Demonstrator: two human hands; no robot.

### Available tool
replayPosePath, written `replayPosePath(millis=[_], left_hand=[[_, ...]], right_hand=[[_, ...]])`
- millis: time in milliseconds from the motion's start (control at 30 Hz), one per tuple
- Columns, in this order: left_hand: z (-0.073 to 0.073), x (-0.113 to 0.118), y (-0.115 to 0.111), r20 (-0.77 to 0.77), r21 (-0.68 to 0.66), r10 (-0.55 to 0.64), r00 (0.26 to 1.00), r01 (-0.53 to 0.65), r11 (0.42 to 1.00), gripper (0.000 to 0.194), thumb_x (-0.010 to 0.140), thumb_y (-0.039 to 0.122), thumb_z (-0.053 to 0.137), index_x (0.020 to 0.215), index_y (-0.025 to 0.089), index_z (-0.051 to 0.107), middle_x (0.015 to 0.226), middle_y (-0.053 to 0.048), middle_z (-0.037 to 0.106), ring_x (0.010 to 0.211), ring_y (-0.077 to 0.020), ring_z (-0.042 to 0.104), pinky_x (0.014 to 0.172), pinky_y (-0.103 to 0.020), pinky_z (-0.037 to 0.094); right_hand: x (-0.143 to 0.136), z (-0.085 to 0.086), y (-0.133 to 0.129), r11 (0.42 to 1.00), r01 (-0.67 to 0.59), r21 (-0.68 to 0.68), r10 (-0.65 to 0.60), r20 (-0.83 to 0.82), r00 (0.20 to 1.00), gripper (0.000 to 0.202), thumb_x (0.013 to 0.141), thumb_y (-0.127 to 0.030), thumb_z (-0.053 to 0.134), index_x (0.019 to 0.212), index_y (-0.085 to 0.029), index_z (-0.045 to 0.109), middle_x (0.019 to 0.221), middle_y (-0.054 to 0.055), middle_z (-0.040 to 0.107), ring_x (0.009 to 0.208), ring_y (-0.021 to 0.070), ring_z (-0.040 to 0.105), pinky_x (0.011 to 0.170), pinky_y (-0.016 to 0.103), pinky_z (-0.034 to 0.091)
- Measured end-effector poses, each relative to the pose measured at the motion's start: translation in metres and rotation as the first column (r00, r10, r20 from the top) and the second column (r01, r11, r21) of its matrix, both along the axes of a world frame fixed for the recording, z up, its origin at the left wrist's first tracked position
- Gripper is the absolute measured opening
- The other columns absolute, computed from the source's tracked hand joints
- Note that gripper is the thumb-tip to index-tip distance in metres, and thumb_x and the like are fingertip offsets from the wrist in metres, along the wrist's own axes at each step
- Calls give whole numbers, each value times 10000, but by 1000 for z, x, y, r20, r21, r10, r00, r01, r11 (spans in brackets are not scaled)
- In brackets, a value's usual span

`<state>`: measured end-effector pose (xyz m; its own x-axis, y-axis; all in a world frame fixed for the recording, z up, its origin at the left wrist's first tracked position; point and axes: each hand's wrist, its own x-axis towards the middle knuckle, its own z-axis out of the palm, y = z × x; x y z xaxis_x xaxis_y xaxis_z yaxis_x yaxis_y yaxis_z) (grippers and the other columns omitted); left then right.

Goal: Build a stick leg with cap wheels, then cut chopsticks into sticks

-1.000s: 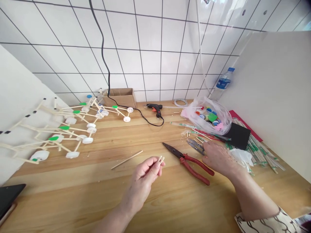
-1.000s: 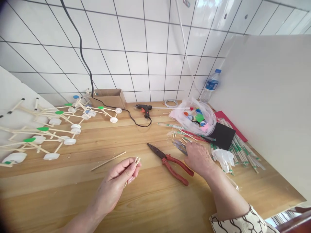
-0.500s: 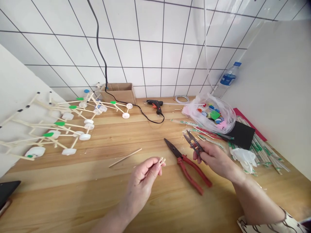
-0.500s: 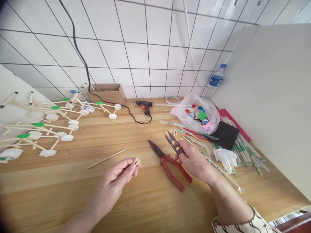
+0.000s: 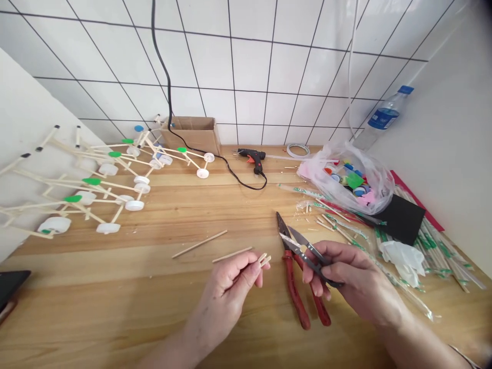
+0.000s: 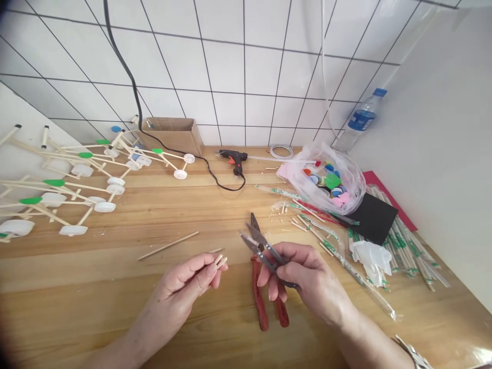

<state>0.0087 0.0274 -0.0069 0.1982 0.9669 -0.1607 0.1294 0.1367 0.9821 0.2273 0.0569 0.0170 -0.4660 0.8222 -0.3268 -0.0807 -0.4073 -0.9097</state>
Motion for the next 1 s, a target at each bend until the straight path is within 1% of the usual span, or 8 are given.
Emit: replayPosePath(millis=[100,200,367,500,633,733,833,1000], left_hand=[[1,1,0,-38,17,-8,999,9,1000,282,886,322,432,666,178,533,691,-5,543,727,-132,541,680,-194,413],[3,3,-1,-96,81,3,995,4,997,288,889,301,431,650,171,525,660,9,524,665,-112,526,651,-183,406],[2,3,-2,-170,246,60,984,-16,969,232,890,236,436,717,162,572,627,26,519,608,-89,506,610,-162,390],[2,2,-2,-189,275,76,979,-22,961,227,890,234,443,721,164,577,628,32,521,571,-76,485,581,-151,388],[3,2,-4,-198,287,68,978,-9,958,235,893,249,433,748,162,597,637,26,542,556,-80,479,566,-160,392],[3,3,-6,-213,271,39,976,21,962,258,901,264,412,736,164,584,621,27,532,535,-84,456,537,-171,379],[2,2,-8,-214,273,19,977,42,961,264,903,269,404,718,168,563,608,32,506,528,-84,438,525,-174,367],[0,3,-9,-202,288,10,979,49,956,254,901,257,404,719,168,557,623,29,507,530,-82,437,522,-175,366]], right_hand=[[-3,-1,-4,1000,14,-20,-14,4,1000,184,711,-120,505,829,-133,647,765,73,650,577,125,542,515,236,410],[-5,-4,-7,999,43,34,-45,75,996,149,793,-220,524,839,-138,640,698,37,588,565,110,466,535,231,383],[-7,-7,-10,985,-7,171,-37,255,966,360,902,-430,408,838,-154,629,689,20,484,654,131,440,627,241,384],[-7,-10,-16,982,-87,166,19,376,927,358,889,-466,425,1040,-169,555,749,15,494,600,110,457,531,217,395],[-10,-10,-21,970,-204,135,144,359,922,362,919,-471,346,1111,-185,458,628,-20,501,463,87,436,405,188,347],[-15,-7,-23,944,-264,198,178,369,912,342,935,-452,317,1063,-168,458,563,-20,504,516,104,483,430,180,346],[-19,-3,-22,918,-306,251,189,401,896,331,935,-442,323,995,-152,471,556,-26,493,507,95,458,481,200,359],[-21,-1,-24,912,-303,276,168,423,890,329,924,-449,333,966,-148,460,556,-36,474,497,103,465,555,247,398]])
